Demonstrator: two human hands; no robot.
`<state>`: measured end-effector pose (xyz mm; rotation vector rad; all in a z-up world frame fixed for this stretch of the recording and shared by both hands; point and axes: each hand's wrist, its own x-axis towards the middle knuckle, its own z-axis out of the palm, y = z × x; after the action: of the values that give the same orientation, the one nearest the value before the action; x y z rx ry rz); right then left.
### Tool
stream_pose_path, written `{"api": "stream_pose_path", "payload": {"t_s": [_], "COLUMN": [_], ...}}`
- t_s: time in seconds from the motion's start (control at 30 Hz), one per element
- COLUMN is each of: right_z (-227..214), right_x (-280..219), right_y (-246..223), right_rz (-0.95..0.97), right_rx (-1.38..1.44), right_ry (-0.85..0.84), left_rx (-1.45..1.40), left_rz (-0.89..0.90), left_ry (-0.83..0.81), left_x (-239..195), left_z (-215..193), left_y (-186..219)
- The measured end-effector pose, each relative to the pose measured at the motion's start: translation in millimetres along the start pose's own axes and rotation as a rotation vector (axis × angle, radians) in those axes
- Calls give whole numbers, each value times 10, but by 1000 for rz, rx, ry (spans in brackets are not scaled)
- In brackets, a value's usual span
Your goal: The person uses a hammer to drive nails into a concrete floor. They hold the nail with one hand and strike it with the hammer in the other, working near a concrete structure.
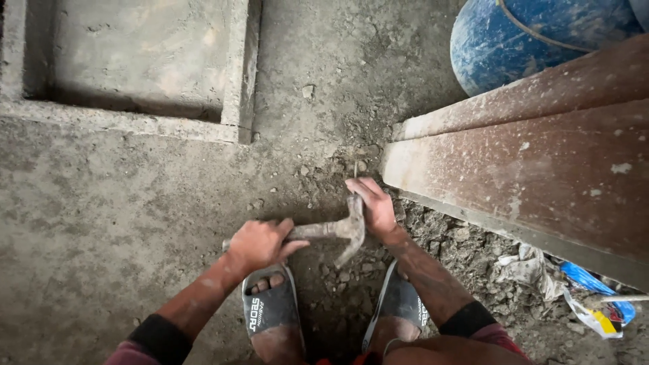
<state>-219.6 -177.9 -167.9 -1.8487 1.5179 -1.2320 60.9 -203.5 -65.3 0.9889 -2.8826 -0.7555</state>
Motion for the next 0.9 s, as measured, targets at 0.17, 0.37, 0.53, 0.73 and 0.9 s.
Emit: {"api": "stream_pose_path", "payload": {"t_s": [0.17, 0.37, 0.53, 0.73, 0.9], "right_z": [78, 23, -89, -21, 39], "right_x": [-1, 23, 209, 136, 55], "right_y": [197, 120, -166, -52, 63], "right_rz": [2, 24, 10, 62, 86], "right_rx": [-115, -9, -27, -92, -77], "right_ry": [45, 20, 67, 64, 66], "left_rx": [84, 73, 124, 119, 105], "left_rz": [82, -54, 37, -7, -163], "left_ry": [64, 8, 33, 81, -151], "left_x": [-99, 59, 71, 26, 125], "left_z": [228, -16, 193, 189, -4], "left_y": [17, 57, -97, -45, -2]}}
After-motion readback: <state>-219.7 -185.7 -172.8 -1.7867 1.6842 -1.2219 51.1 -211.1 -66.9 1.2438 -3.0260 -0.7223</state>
